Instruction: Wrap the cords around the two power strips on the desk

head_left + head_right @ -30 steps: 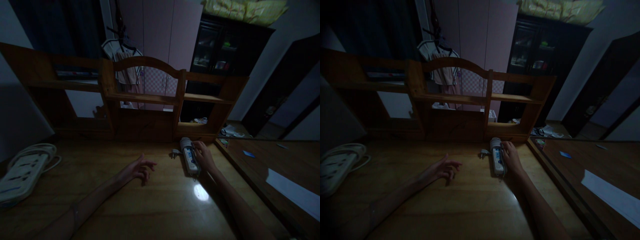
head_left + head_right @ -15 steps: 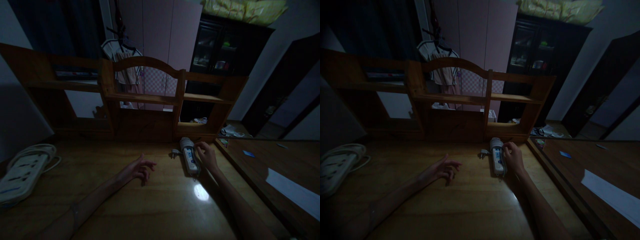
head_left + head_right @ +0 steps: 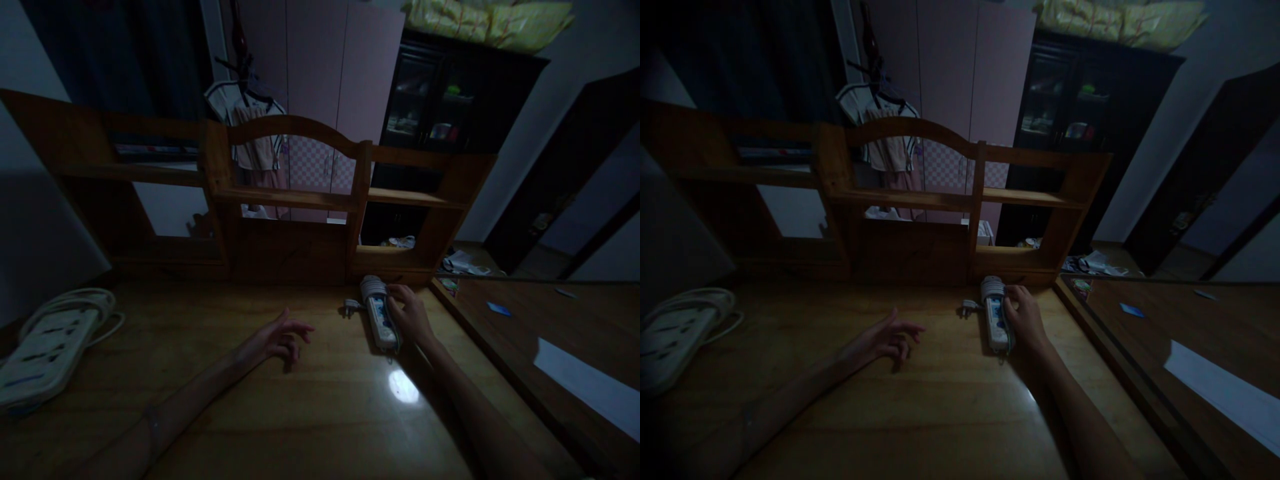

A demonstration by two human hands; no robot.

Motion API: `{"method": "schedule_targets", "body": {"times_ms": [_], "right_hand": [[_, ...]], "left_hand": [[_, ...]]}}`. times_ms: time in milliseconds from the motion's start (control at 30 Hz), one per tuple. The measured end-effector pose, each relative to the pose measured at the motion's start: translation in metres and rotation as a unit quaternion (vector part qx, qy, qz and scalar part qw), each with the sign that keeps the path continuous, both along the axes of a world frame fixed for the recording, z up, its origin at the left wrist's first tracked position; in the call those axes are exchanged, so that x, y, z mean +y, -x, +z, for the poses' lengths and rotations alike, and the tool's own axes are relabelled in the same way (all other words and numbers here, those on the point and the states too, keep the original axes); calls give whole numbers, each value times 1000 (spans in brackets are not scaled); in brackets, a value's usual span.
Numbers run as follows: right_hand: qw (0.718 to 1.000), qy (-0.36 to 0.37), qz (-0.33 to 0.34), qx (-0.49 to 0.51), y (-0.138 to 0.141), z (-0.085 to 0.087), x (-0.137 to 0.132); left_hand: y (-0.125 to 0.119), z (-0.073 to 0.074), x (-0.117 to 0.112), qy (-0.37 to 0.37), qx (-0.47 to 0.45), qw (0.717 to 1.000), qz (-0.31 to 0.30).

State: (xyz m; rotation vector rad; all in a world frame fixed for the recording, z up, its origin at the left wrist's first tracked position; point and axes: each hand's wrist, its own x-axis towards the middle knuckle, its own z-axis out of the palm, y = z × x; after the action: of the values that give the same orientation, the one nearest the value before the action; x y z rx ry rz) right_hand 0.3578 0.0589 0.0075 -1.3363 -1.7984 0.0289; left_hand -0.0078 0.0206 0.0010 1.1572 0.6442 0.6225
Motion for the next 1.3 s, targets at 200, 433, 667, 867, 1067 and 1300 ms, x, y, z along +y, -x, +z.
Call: {"method": "schedule_targets", "body": {"times_ms": [200, 433, 667, 867, 1067, 1300], "right_hand": [[1000, 5, -6, 18, -1, 2, -1], [999, 9, -25, 30, -1, 5, -3], [1000, -6, -8, 21, 0, 6, -2], [1000, -2, 1, 11, 1, 3, -1], [1000, 15, -15, 14, -7, 5, 0], [998, 21, -35, 49, -4, 4, -1]], "left_hand": [[1, -1, -1, -10, -4, 1000, 2], [1, -3, 1, -7, 0, 1000, 1], [1, -9, 3, -8, -5, 1000, 3], [1, -10, 2, -11, -9, 1000, 2], [0, -6, 2, -10, -7, 1000, 5], [-5, -17, 4, -36, 9, 999, 35]]}}
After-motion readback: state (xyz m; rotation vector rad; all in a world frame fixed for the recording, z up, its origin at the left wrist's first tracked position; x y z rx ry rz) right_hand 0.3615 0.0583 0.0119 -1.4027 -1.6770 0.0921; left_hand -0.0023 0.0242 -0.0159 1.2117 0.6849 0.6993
